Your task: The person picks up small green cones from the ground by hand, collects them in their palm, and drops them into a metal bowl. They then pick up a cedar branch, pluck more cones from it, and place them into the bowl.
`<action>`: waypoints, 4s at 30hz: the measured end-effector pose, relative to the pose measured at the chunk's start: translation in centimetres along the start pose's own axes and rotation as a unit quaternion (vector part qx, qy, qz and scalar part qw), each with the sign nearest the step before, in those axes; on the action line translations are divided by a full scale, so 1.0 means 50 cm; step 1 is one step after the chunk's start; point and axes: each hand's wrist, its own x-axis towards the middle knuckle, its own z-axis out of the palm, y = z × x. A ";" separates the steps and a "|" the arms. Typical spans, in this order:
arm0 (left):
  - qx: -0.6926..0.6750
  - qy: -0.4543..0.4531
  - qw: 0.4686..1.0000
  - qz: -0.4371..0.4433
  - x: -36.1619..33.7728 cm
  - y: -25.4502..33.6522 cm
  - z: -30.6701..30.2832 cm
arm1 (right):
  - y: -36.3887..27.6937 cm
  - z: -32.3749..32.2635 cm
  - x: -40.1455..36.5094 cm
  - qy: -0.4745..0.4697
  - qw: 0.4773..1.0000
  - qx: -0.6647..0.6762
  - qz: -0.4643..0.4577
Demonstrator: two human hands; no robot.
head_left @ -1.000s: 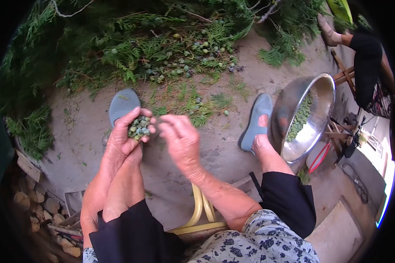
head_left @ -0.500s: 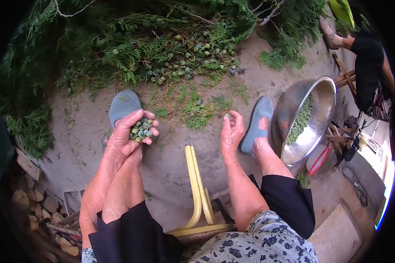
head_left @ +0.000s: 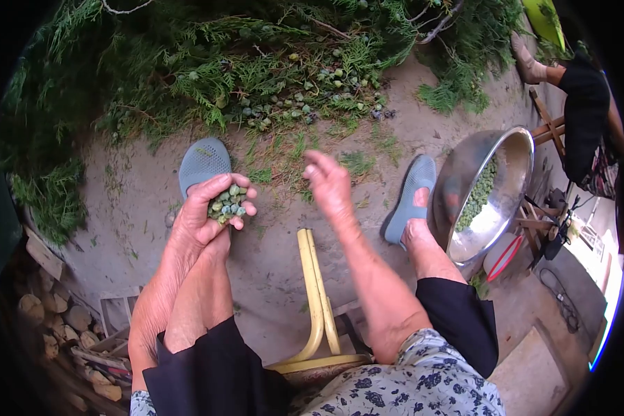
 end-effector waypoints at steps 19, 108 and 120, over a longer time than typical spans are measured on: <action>-0.009 -0.022 1.000 0.001 -0.001 0.004 -0.002 | 0.080 -0.100 0.093 0.247 0.939 -0.187 -0.148; -0.069 -0.041 0.997 0.004 0.008 -0.004 -0.027 | 0.060 -0.037 0.009 0.181 0.935 -0.278 -0.129; -0.094 -0.054 0.994 0.007 0.010 -0.001 -0.023 | 0.038 -0.004 0.010 0.151 0.932 -0.260 -0.203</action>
